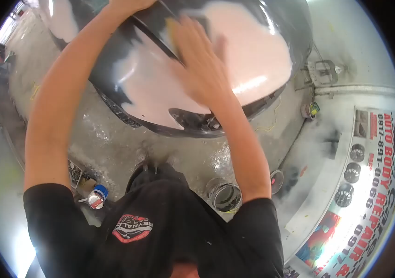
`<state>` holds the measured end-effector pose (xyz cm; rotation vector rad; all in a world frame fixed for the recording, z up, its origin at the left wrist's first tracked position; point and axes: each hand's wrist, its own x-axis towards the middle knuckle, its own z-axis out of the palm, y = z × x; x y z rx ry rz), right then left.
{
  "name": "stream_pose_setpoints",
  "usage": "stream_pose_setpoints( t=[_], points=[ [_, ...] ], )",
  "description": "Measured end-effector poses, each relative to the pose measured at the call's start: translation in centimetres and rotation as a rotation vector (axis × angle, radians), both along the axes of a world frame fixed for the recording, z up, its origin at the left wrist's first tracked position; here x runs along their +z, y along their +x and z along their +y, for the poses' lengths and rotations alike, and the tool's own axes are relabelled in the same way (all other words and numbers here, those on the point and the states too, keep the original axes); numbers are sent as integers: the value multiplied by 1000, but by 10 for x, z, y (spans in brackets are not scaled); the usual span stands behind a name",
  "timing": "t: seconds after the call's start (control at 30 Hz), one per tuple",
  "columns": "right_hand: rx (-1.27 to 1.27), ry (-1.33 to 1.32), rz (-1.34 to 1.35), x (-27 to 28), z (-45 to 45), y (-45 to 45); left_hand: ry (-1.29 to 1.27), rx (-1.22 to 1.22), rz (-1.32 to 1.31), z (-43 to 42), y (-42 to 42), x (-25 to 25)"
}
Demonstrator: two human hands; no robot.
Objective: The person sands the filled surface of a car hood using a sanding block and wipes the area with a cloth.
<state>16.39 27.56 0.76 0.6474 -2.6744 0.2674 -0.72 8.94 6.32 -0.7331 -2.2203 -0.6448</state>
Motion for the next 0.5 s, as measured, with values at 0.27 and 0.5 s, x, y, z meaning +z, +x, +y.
stream_pose_setpoints(
  t=[0.27,0.5],
  points=[
    [-8,-74,4,24,-54,-44,113,-1,-64,0,1,4],
    [-125,-43,129,-4,82,-76,83,-48,-75,0,3,8]
  ],
)
